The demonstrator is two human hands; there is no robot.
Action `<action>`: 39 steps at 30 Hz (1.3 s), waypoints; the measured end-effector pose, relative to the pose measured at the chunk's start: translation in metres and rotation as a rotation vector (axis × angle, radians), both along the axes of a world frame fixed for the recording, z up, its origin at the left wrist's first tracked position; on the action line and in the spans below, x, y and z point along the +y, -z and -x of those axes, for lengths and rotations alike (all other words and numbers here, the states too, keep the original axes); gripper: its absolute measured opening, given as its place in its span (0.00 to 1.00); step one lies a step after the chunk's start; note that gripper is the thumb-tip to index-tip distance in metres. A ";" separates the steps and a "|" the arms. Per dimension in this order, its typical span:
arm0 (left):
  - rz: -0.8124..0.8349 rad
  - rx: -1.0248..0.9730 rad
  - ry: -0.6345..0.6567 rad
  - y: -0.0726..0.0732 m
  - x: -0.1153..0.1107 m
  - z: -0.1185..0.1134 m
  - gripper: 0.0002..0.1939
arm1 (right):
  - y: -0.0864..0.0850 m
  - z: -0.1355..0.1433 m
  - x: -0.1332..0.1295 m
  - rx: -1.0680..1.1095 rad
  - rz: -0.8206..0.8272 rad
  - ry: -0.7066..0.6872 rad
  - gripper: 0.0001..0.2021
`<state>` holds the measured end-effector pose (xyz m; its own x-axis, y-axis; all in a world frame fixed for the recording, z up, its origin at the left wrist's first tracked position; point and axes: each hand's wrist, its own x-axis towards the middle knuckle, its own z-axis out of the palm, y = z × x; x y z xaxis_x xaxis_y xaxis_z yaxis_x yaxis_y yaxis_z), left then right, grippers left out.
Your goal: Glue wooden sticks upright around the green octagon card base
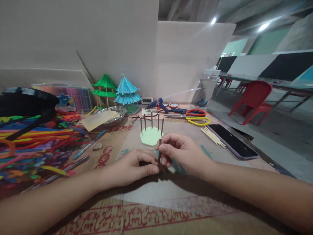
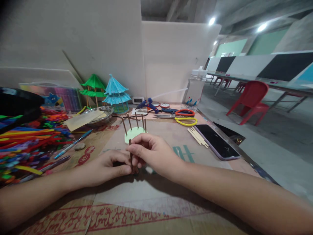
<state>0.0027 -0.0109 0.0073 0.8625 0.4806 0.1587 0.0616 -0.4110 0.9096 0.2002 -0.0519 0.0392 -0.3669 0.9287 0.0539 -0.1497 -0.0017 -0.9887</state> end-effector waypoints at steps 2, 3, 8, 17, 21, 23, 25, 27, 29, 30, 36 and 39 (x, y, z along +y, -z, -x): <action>-0.005 0.016 -0.011 0.000 0.000 0.001 0.17 | 0.000 0.000 0.000 -0.011 -0.001 0.002 0.22; -0.008 0.023 -0.016 0.000 0.000 0.001 0.16 | 0.000 0.001 0.000 -0.016 -0.002 0.001 0.22; -0.003 0.047 -0.017 0.002 0.000 -0.001 0.13 | 0.001 0.001 -0.001 -0.024 -0.015 -0.006 0.21; -0.319 0.063 -0.423 -0.046 -0.003 0.017 0.16 | 0.000 -0.003 0.003 -0.032 -0.069 0.097 0.13; -0.383 0.018 -0.533 -0.054 -0.004 0.019 0.17 | 0.005 0.001 -0.002 -0.016 0.029 -0.015 0.14; -0.361 -0.018 -0.523 -0.051 -0.005 0.017 0.12 | 0.008 0.004 -0.005 0.013 0.069 -0.079 0.14; -0.363 -0.042 -0.467 -0.047 -0.007 0.015 0.08 | 0.011 0.006 -0.006 0.033 0.076 -0.114 0.14; -0.391 -0.051 -0.402 -0.045 -0.010 0.014 0.07 | 0.014 0.006 -0.006 0.036 0.052 -0.121 0.14; -0.420 -0.064 -0.371 -0.045 -0.012 0.014 0.09 | 0.017 0.006 -0.005 0.034 0.031 -0.106 0.15; -0.432 -0.068 -0.368 -0.045 -0.013 0.014 0.09 | 0.019 0.006 -0.004 0.032 0.032 -0.095 0.15; -0.430 -0.053 -0.406 -0.046 -0.017 0.014 0.06 | 0.019 0.006 -0.004 -0.009 0.055 -0.071 0.17; -0.371 -0.045 -0.412 -0.047 -0.017 0.013 0.06 | 0.016 0.005 -0.006 -0.044 0.051 -0.084 0.18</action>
<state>-0.0106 -0.0279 0.0539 0.6032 0.6814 0.4145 0.2492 -0.6547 0.7136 0.1948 -0.0578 0.0237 -0.4445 0.8957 -0.0106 -0.1036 -0.0631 -0.9926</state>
